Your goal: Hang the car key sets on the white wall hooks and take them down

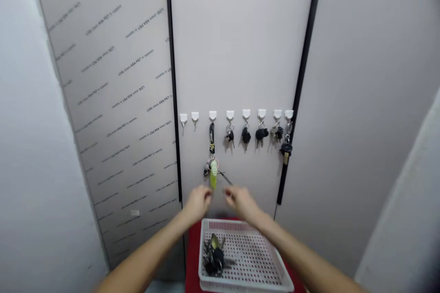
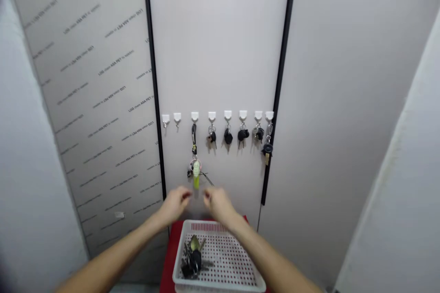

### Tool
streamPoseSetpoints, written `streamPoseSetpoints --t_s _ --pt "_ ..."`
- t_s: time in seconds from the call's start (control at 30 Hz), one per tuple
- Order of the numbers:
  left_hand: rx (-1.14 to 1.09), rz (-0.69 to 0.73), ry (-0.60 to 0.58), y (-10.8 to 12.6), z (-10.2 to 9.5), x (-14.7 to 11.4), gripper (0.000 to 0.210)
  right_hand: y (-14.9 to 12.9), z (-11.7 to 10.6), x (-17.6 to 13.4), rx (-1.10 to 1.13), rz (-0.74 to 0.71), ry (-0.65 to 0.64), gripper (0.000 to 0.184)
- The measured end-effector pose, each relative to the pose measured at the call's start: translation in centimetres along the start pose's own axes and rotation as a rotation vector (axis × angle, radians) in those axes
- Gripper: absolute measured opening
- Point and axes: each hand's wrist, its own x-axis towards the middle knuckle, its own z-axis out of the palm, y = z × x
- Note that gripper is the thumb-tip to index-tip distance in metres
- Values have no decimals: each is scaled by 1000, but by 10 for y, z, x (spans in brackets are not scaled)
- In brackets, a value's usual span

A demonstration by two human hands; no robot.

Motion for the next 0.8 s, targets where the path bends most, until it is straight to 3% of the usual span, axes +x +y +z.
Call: streamPoseSetpoints --t_s 0.1,0.2,0.3,0.43,0.6,0.8 --pt "-54 -159 322 18 -41 55 28 -10 -56 61 49 61 487 31" --pt "-78 -281 447 35 -65 95 40 -16 -88 103 102 170 684 34" --pt "-38 -344 379 45 -70 112 38 -15 -95 120 128 269 633 29" --pt "16 -314 337 46 -69 116 26 -12 -98 122 131 336 554 27" --pt "-41 -226 385 43 -89 122 30 -19 -123 127 46 282 559 28" --pt "-145 -187 445 62 -115 121 30 -36 -142 119 -83 180 519 24"
